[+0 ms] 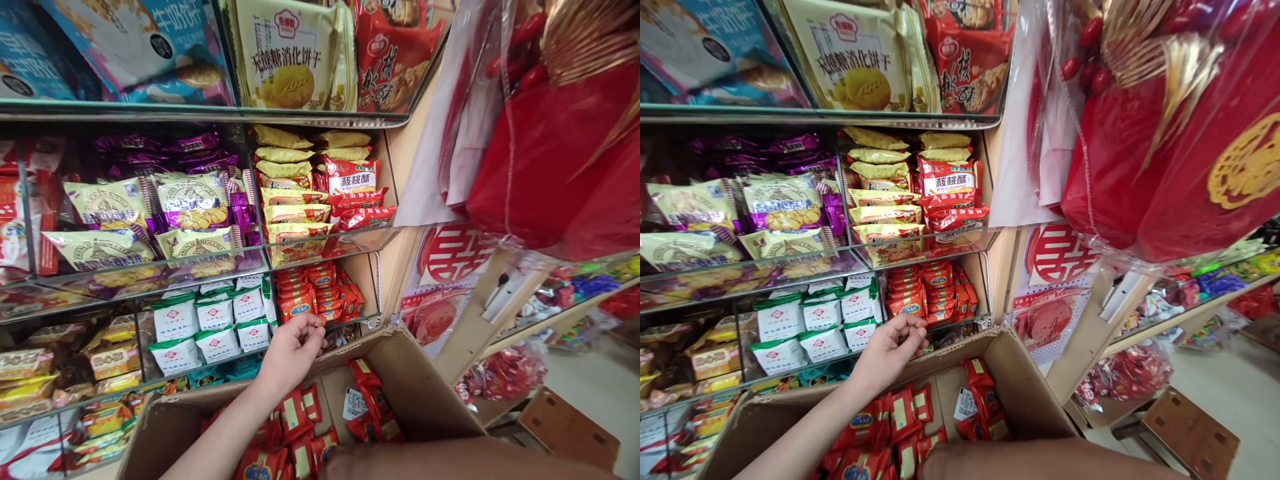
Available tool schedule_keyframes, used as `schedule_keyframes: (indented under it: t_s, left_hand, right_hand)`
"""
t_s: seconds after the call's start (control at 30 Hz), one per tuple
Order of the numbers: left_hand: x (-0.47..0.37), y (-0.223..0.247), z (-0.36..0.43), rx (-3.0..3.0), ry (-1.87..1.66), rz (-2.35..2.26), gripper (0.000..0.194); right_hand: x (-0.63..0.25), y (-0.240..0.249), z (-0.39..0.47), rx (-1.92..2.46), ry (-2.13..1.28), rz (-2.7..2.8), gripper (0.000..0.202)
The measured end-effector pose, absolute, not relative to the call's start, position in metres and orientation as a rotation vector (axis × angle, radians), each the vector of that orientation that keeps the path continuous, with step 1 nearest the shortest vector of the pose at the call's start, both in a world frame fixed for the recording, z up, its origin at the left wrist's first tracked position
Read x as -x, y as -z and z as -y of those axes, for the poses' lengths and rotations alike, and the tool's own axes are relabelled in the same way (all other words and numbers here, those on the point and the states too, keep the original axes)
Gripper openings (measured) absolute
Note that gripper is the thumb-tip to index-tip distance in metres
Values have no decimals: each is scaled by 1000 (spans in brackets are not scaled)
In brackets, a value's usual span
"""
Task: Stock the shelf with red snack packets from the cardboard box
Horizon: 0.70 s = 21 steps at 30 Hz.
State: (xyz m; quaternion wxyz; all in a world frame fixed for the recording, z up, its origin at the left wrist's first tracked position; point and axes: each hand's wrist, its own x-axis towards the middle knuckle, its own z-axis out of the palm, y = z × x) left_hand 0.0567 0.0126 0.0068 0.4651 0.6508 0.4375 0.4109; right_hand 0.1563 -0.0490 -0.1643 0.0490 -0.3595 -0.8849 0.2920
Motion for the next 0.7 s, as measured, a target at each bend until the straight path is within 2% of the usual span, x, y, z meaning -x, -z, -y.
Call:
schedule_keyframes:
  t_s: [0.1, 0.17, 0.2, 0.27, 0.33, 0.4, 0.57, 0.67, 0.7]
  left_hand:
    - [-56, -8, -13, -1560, -1015, -1061, 20]
    - [-54, -9, -14, -1484, -1033, -1032, 25]
    - [-52, -10, -15, -1429, -1045, -1005, 30]
    - [-47, -11, -16, -1298, -1086, -934, 44]
    - [-44, -12, -16, -1189, -1157, -878, 58]
    - [-44, -12, -14, -1192, -1215, -896, 63]
    - [-51, -12, -7, -1426, -1285, -1160, 38]
    - [-53, -10, -6, -1437, -1321, -1207, 39]
    - [-53, -9, -7, -1432, -1330, -1211, 40]
  right_hand:
    - [-167, 112, 49, 1067, -793, 2880, 42]
    - [-183, 59, 47, 893, -785, 2823, 21]
    - [-191, 32, 45, 863, -790, 2699, 26]
    - [-203, -12, 36, 812, -1025, 2374, 33]
    - [-207, -36, 22, 782, -1210, 1964, 35]
    - [-203, -40, 8, 777, -1249, 1655, 34]
    - [-183, -21, -11, 810, -1170, 1478, 33]
    - [-182, -15, -14, 1043, -819, 1542, 22]
    - [-183, -13, -16, 1120, -664, 1591, 25]
